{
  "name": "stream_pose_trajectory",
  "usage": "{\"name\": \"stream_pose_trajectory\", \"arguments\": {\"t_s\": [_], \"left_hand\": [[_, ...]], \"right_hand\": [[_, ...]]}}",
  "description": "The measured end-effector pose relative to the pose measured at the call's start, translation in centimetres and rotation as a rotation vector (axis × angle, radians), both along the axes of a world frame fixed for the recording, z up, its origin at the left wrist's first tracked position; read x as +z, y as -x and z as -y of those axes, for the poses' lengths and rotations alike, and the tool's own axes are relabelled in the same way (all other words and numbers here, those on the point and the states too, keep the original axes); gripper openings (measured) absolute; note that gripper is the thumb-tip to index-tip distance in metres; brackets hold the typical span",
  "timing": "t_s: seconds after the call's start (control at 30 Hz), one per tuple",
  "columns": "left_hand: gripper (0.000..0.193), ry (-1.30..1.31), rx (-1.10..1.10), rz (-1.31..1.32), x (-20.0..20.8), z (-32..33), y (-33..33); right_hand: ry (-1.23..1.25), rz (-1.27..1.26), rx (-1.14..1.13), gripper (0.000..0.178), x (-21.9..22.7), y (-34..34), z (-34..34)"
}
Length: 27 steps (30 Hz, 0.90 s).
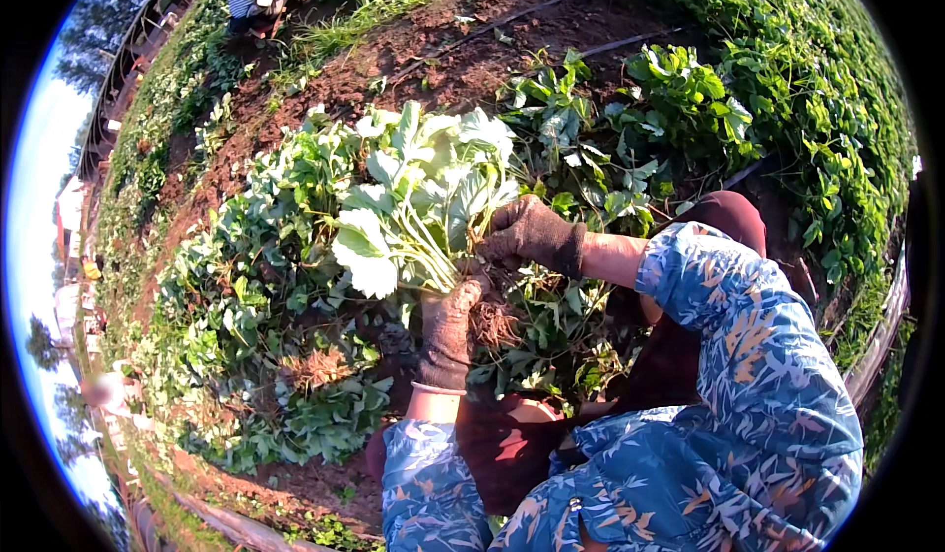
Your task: The person pulls strawberry plants from the soil, shakes off excess dirt from the roots, and gathers them into a bunch in their hand.
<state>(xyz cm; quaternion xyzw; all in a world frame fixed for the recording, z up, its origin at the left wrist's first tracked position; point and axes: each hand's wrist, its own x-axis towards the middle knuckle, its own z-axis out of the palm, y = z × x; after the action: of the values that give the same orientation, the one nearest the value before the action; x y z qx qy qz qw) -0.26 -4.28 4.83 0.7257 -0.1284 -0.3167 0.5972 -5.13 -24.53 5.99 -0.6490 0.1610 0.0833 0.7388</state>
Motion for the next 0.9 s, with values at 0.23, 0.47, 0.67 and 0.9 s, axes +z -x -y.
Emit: {"name": "stream_pose_trajectory", "arguments": {"t_s": [0.23,0.47,0.67,0.9], "left_hand": [[0.025,0.109,0.079,0.102,-0.9,0.7,0.3],[0.033,0.536,0.292,-0.643,-1.3,0.6,0.3],[0.02,0.316,0.317,-0.639,-0.8,-1.4,-1.6],[0.033,0.699,0.08,-0.848,-2.0,-2.9,-1.5]], "right_hand": [[0.607,0.403,-0.019,0.016,-1.0,0.8,-0.9],[0.033,0.226,-0.084,0.02,-0.9,1.3,-2.7],[0.474,0.78,0.495,0.018,-1.4,3.3,-3.2],[0.458,0.366,0.099,0.027,-2.1,0.9,-2.1]]}}
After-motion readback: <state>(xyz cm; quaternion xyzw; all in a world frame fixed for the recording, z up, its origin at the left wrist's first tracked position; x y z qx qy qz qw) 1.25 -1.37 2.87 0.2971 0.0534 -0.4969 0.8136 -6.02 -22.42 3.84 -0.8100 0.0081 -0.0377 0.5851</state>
